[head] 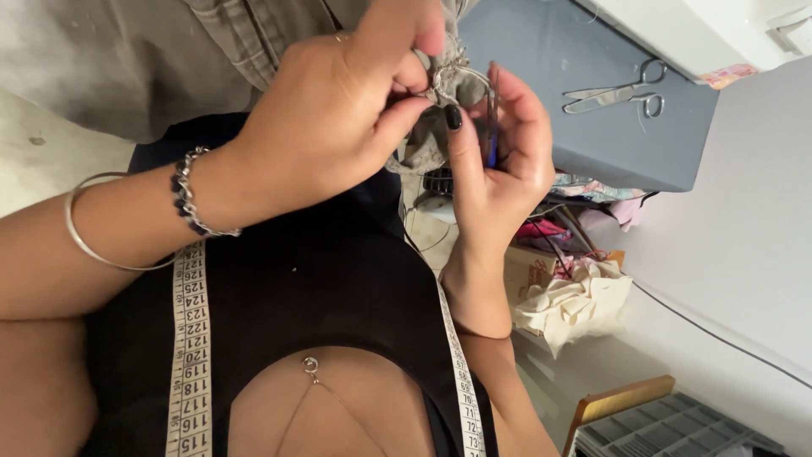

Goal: Trimming loose threads and excess fabric from the waistband of a pair of pants using scissors and thread snips.

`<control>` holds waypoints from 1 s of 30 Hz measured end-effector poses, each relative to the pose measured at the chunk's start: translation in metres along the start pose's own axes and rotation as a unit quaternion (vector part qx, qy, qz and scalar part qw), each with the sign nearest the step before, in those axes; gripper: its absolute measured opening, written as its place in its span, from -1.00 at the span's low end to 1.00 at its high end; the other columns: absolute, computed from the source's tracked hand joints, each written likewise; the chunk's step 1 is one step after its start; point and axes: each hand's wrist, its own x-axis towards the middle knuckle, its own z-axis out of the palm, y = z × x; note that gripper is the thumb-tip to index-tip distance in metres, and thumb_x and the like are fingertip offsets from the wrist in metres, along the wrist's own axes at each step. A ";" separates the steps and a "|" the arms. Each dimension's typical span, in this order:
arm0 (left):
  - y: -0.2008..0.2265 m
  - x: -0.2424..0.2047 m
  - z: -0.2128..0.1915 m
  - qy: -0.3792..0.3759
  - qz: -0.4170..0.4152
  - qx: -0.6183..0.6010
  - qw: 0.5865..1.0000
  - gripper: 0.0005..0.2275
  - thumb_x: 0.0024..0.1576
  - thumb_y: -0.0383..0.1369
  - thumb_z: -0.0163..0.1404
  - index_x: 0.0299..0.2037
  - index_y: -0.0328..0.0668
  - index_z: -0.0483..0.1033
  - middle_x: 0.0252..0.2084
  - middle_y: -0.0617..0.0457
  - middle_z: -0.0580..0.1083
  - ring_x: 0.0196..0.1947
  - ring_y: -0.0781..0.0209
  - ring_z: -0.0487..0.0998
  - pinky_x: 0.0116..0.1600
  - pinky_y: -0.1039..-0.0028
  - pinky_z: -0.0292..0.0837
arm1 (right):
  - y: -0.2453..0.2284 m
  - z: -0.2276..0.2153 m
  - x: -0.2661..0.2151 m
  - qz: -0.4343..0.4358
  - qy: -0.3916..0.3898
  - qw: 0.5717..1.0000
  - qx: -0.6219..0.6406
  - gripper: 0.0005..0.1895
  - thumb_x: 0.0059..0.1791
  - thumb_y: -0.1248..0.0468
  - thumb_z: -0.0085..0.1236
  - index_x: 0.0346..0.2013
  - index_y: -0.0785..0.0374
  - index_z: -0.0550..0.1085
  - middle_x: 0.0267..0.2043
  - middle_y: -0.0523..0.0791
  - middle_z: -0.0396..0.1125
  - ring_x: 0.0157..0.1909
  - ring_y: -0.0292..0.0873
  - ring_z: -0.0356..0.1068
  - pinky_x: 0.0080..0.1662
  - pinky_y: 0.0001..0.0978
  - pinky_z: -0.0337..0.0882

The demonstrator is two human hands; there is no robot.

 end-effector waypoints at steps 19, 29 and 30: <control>-0.001 -0.005 -0.008 0.002 -0.019 0.061 0.998 -0.85 0.25 -0.50 0.14 -0.12 -0.24 0.38 -0.32 0.07 0.47 -0.36 0.06 0.51 -0.24 0.27 0.34 | 0.008 -0.011 0.012 0.037 -0.066 0.986 0.146 -0.79 0.04 0.16 0.26 -0.20 0.20 0.45 -0.26 -0.19 0.35 -0.23 -0.33 0.27 -0.11 -0.55 0.30; 0.006 0.001 -0.003 0.030 0.092 0.095 0.991 -0.87 0.39 -0.54 -0.06 -0.25 -0.28 0.41 -0.43 -0.04 0.36 -0.45 -0.07 0.36 -0.26 0.18 0.27 | 0.005 -0.004 0.015 -0.130 -0.046 0.990 -0.010 -0.45 -0.04 0.06 0.40 0.14 0.19 0.45 0.02 -0.11 0.29 0.04 -0.21 0.32 0.13 -0.44 0.40; 0.005 0.002 -0.004 0.029 0.093 0.093 0.991 -0.87 0.39 -0.54 -0.06 -0.25 -0.28 0.41 -0.43 -0.04 0.36 -0.45 -0.07 0.36 -0.26 0.18 0.27 | 0.002 -0.005 0.017 -0.130 -0.045 0.990 -0.011 -0.45 -0.04 0.06 0.40 0.14 0.19 0.45 0.02 -0.11 0.29 0.04 -0.21 0.32 0.13 -0.44 0.40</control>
